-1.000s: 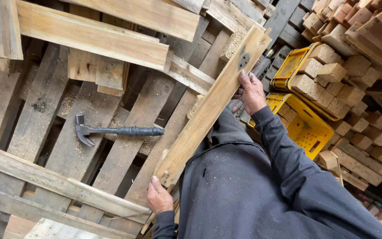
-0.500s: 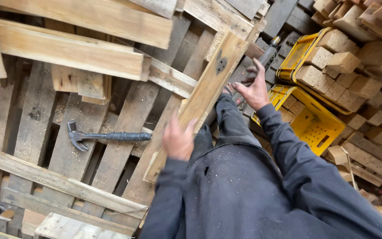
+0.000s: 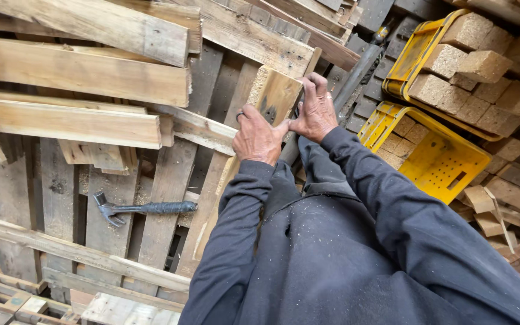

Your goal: The person assembles wooden pallets by placing small wooden blocks and planks on a pallet frame, then hammering nails to secure them. The person repeatedly picks up blocks and planks, aligns them, and uses a hammer to drive nails into the wood.

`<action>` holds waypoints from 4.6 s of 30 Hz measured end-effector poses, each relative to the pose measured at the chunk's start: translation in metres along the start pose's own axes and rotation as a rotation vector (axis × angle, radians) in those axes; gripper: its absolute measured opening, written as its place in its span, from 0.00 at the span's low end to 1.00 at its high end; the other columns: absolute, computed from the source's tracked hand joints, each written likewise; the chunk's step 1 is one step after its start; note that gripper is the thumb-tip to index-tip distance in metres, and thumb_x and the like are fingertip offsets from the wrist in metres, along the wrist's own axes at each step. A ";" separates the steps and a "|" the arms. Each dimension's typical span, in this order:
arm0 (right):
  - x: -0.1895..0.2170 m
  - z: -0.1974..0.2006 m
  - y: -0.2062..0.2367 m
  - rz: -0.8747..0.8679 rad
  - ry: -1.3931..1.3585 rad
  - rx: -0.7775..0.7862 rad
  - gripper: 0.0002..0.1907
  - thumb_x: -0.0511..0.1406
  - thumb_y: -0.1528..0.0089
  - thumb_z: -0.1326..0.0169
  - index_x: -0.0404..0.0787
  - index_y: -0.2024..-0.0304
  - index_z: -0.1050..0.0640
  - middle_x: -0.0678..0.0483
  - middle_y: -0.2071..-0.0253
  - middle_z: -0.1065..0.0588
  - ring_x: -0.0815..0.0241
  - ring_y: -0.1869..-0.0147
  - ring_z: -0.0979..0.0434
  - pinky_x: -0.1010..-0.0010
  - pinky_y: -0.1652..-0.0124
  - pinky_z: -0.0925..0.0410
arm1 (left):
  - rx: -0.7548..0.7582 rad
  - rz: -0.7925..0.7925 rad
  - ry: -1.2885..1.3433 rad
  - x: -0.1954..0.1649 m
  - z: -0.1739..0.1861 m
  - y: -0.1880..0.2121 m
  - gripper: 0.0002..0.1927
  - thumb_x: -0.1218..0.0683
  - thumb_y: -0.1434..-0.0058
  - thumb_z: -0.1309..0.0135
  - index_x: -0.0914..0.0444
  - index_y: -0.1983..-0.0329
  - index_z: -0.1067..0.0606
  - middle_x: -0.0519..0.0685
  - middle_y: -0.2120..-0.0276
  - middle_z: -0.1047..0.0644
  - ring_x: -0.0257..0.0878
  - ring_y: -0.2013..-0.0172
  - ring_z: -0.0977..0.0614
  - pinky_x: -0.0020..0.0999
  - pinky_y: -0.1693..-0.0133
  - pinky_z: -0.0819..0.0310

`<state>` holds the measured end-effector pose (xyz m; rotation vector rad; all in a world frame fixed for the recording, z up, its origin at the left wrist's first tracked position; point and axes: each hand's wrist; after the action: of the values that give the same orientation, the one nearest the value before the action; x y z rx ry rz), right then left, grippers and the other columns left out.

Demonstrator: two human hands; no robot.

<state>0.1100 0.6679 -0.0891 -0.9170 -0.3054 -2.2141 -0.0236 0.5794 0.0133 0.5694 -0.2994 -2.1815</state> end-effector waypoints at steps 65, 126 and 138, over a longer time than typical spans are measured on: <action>0.357 -0.340 0.068 0.502 0.347 0.888 0.33 0.41 0.47 0.34 0.33 0.47 0.33 0.34 0.52 0.28 0.33 0.55 0.23 0.49 0.58 0.29 | -0.258 0.040 2.699 0.405 0.031 0.209 0.03 0.59 0.29 0.44 0.62 0.53 0.24 0.58 0.52 0.19 0.49 0.53 0.16 0.42 0.52 0.19; 0.137 0.100 0.107 -0.828 -0.576 0.222 0.20 0.46 0.30 0.51 0.34 0.62 0.28 0.53 0.77 0.32 0.65 0.81 0.34 0.74 0.80 0.39 | -0.380 -0.529 0.848 0.027 -0.065 -0.044 0.09 0.60 0.33 0.43 0.61 0.51 0.20 0.50 0.57 0.18 0.42 0.58 0.15 0.33 0.55 0.19; 0.149 0.115 0.084 0.108 -0.723 -0.288 0.27 0.56 0.34 0.47 0.39 0.61 0.31 0.56 0.76 0.30 0.63 0.82 0.33 0.70 0.80 0.32 | -0.518 -0.191 1.203 0.028 -0.071 -0.056 0.06 0.60 0.29 0.54 0.68 0.54 0.29 0.51 0.65 0.26 0.36 0.68 0.26 0.32 0.64 0.26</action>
<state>0.1543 0.5822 0.0924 -1.8373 -0.2555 -1.7798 -0.0410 0.5911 -0.0790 1.4713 0.9468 -1.6014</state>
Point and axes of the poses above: each hand's wrist, its own y-axis away from the middle knuckle, its own z-axis out of the back of the hand, x = y × z
